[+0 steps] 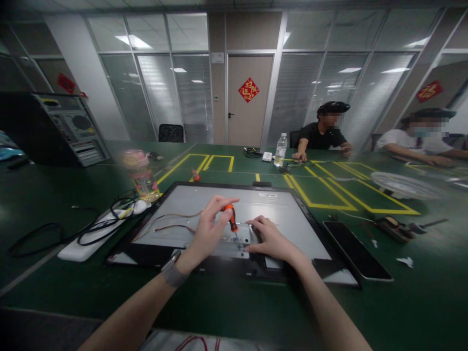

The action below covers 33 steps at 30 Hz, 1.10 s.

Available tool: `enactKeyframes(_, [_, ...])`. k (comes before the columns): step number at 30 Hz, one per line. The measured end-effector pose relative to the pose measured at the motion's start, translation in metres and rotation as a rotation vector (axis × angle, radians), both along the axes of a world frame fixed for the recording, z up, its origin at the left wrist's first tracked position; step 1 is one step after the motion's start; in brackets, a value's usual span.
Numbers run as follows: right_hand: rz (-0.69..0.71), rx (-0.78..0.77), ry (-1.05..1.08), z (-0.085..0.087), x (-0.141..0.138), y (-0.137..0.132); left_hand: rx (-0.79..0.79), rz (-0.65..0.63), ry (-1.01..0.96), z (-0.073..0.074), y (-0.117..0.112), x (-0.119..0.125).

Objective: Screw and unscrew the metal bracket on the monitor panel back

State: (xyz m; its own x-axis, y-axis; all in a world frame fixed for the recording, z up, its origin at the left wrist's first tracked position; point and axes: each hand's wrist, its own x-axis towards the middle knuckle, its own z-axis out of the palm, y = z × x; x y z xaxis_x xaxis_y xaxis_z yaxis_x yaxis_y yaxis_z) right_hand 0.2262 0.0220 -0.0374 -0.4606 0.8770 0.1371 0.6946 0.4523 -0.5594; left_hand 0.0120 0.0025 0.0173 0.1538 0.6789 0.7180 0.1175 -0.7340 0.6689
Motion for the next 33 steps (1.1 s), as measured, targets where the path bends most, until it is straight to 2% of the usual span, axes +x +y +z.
enactKeyframes(3, [-0.003, -0.006, -0.001, 0.0008, 0.0, -0.0007, -0.007, -0.022, -0.004, 0.001, -0.0004, -0.0011])
enactKeyframes(9, [0.001, -0.001, 0.01, 0.001, -0.0004, -0.0009, 0.004, 0.029, -0.002, -0.0014, 0.0009, -0.0002])
enactKeyframes(15, [-0.006, -0.003, 0.007, 0.0007, -0.001, -0.0011, -0.012, -0.055, 0.006, -0.0005, -0.0013, -0.0012])
enactKeyframes(20, [0.0, 0.003, 0.002, 0.0012, -0.0007, -0.001, 0.0, -0.002, -0.01, -0.0015, -0.0007, 0.0007])
enactKeyframes(26, [0.006, 0.007, -0.004, -0.0004, 0.0, 0.0002, 0.013, -0.053, 0.022, -0.0017, -0.0029, 0.0007])
enactKeyframes(33, [-0.003, 0.004, -0.005, -0.0033, 0.0004, 0.0012, 0.05, 0.051, -0.009, -0.0031, 0.0017, 0.0026])
